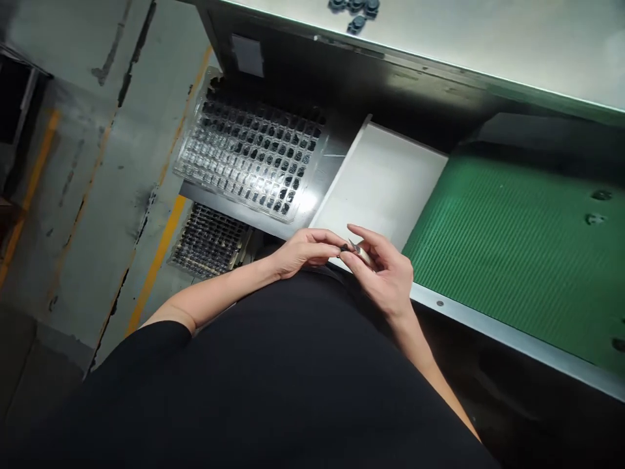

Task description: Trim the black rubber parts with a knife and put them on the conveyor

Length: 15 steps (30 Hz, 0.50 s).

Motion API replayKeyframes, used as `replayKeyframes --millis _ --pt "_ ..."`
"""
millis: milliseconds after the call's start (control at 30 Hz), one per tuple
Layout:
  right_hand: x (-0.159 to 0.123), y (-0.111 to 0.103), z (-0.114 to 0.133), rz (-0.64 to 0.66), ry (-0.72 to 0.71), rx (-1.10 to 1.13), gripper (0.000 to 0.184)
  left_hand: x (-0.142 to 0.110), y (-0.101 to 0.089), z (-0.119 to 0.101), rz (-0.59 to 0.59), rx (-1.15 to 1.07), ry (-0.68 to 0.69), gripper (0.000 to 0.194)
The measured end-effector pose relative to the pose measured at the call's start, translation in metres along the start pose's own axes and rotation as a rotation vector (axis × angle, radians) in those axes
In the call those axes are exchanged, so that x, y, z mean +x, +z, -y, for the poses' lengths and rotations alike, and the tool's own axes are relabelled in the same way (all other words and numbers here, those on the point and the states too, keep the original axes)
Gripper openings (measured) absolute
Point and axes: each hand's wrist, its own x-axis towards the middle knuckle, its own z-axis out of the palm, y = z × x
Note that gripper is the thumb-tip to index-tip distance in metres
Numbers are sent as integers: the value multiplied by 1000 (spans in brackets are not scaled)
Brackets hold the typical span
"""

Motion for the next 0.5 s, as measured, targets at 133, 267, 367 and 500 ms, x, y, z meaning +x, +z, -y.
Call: replayKeyframes --millis 133,267,367,500 --pt "3 7 -7 -119 -22 -101 34 9 -18 9 -48 85 38 37" --pt "4 6 -15 -191 -19 -205 31 32 -64 16 -277 200 94 39" --pt "0 4 -22 -169 14 -220 30 50 -117 10 -467 247 151 28" --pt "-9 7 -28 -126 26 -249 27 62 -197 -17 -702 345 224 15"
